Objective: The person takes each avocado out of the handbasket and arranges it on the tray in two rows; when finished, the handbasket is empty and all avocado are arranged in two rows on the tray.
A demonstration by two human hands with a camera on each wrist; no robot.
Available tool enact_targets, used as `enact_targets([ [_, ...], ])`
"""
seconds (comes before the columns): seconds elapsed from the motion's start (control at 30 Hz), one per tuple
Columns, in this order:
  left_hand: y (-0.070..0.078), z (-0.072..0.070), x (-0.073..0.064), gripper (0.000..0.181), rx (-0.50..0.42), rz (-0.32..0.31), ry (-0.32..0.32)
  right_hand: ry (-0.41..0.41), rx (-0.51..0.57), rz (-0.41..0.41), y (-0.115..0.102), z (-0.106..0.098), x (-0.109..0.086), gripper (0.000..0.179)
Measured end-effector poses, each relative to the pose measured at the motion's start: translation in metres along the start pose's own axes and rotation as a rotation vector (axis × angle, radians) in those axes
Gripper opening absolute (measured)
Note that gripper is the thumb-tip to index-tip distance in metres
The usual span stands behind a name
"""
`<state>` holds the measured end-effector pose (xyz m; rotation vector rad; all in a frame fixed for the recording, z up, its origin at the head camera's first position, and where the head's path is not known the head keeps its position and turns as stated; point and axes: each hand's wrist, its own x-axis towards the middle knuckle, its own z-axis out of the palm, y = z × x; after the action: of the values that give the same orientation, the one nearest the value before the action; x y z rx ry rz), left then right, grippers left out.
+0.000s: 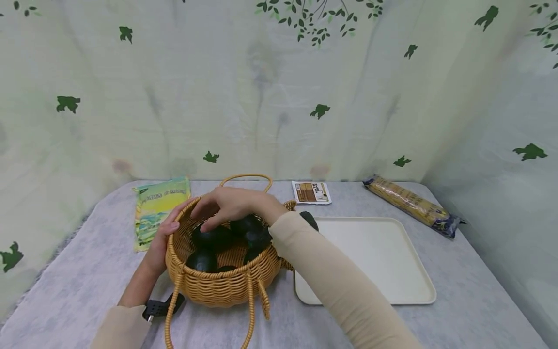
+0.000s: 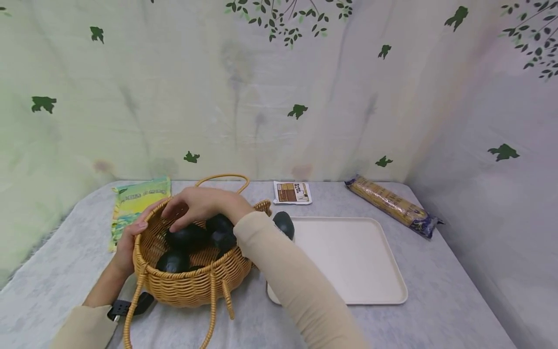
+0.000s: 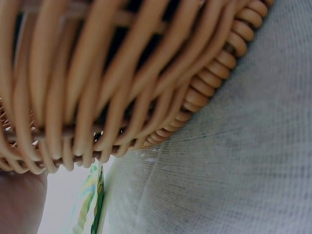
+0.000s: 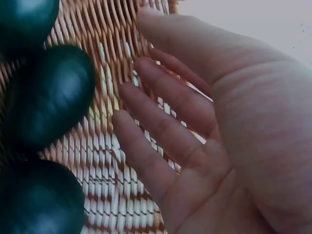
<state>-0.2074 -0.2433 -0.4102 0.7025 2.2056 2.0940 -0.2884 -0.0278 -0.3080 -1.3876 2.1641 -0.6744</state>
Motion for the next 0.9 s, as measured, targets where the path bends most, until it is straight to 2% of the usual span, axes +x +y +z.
enact_targets([
  [0.2, 0.000, 0.001, 0.002, 0.062, -0.054, 0.029, -0.025, -0.038, -0.027, -0.015, 0.007, 0.009, 0.007, 0.046],
  [0.4, 0.001, 0.002, 0.001, 0.062, -0.032, 0.011, -0.007, -0.096, -0.125, -0.002, 0.010, 0.014, 0.011, 0.048],
  [0.6, 0.002, 0.001, 0.000, 0.062, -0.017, 0.009, -0.001, -0.143, -0.244, 0.065, 0.010, 0.015, 0.012, 0.053],
  [0.77, 0.001, 0.001, 0.000, 0.062, -0.014, 0.018, 0.003, -0.172, -0.246, 0.101, 0.011, 0.017, 0.010, 0.060],
  [0.9, 0.000, 0.001, 0.001, 0.062, -0.020, 0.021, 0.003, -0.165, -0.272, 0.138, 0.012, 0.017, 0.008, 0.064],
])
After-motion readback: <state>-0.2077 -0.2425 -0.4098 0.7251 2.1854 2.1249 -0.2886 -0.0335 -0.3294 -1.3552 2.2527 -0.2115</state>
